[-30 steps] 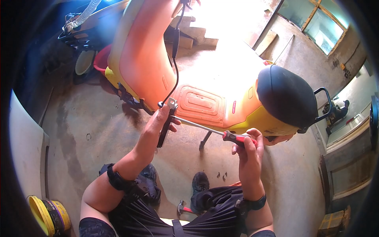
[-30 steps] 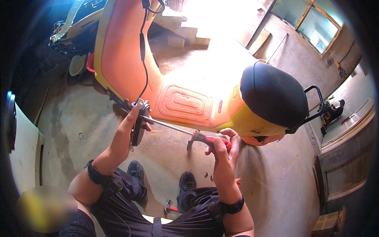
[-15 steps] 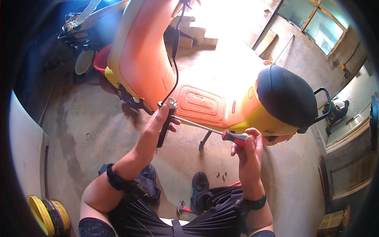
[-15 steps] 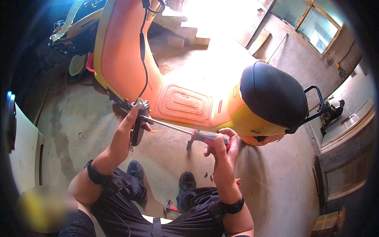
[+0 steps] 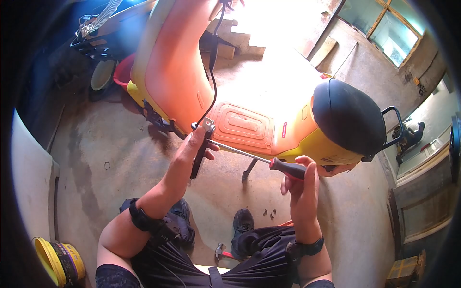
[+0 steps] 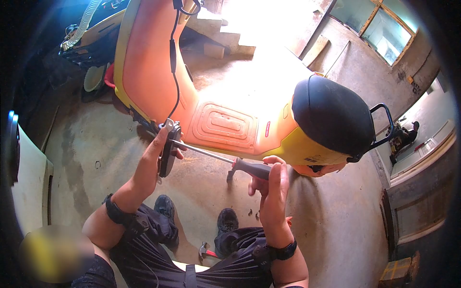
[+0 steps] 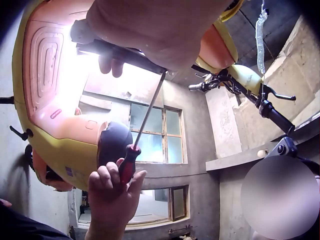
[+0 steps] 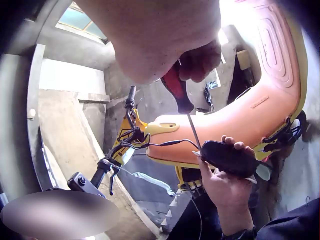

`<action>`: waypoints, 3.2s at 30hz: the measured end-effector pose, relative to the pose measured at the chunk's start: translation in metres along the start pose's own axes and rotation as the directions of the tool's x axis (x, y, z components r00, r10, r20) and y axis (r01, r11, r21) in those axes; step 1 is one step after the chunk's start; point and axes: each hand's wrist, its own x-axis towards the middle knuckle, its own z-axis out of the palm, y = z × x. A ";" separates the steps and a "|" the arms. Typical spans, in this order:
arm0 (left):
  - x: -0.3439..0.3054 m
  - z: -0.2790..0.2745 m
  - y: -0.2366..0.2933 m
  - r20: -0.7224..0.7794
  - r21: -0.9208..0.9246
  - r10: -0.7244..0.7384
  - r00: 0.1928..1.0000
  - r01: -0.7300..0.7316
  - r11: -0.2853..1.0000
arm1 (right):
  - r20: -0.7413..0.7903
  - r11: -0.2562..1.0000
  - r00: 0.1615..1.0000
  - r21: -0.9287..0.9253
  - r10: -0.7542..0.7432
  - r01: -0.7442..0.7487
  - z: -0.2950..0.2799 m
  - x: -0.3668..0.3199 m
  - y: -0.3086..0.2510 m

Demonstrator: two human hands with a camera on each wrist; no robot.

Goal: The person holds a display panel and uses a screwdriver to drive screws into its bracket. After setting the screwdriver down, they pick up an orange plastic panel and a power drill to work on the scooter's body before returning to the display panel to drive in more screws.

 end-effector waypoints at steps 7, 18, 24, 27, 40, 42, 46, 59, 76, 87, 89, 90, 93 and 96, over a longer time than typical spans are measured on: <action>-0.001 0.002 0.003 0.003 0.020 -0.005 1.000 0.005 1.000 | -0.074 0.990 0.991 -0.101 -0.110 0.102 0.011 -0.001 -0.001; 0.001 -0.001 -0.001 -0.014 0.005 -0.003 1.000 0.003 1.000 | -0.035 0.993 0.997 -0.097 -0.065 0.062 0.006 -0.001 -0.002; 0.001 0.000 -0.001 -0.005 0.001 0.004 1.000 -0.004 1.000 | -0.082 0.998 0.995 -0.009 -0.056 0.056 0.012 -0.003 -0.003; 0.001 0.000 0.001 -0.020 -0.002 -0.002 1.000 0.002 1.000 | 0.015 0.994 0.997 -0.076 0.080 -0.078 -0.004 -0.001 -0.003; 0.000 0.001 0.000 -0.013 0.015 -0.001 1.000 0.001 1.000 | 0.061 1.000 0.998 -0.009 0.004 -0.004 -0.007 -0.001 -0.002; 0.001 0.000 0.000 -0.014 0.004 -0.005 1.000 0.006 1.000 | 0.065 0.988 0.995 -0.138 0.077 -0.068 -0.009 -0.001 -0.004; 0.001 0.000 0.001 -0.001 0.010 0.004 1.000 -0.004 1.000 | -0.023 0.988 0.995 -0.127 -0.096 0.092 0.006 -0.001 0.000; 0.000 0.001 0.001 -0.003 0.002 0.000 1.000 0.000 1.000 | -0.044 0.992 0.998 -0.119 -0.053 0.047 0.005 -0.001 -0.001; 0.000 0.002 0.002 -0.016 0.012 0.000 1.000 0.000 1.000 | -0.056 0.979 0.986 -0.140 -0.156 0.147 0.010 0.000 0.002; -0.001 0.003 0.003 -0.016 0.015 0.001 1.000 0.000 1.000 | -0.045 0.984 0.992 -0.134 -0.121 0.114 0.008 -0.002 -0.001; -0.001 0.003 0.003 -0.013 0.011 -0.006 1.000 0.006 1.000 | -0.032 0.983 0.992 -0.139 -0.123 0.117 0.010 -0.002 -0.002; -0.001 0.003 0.003 -0.010 0.006 -0.012 1.000 0.012 1.000 | -0.020 0.982 0.992 -0.143 -0.125 0.120 0.010 -0.002 -0.002; 0.000 0.002 0.001 -0.012 -0.002 -0.008 1.000 0.008 1.000 | 0.001 0.997 0.998 -0.042 -0.065 0.065 0.003 0.000 -0.001; 0.000 0.001 0.000 -0.014 -0.001 -0.005 1.000 0.005 1.000 | 0.053 0.996 0.998 -0.082 0.040 -0.036 -0.010 0.000 -0.001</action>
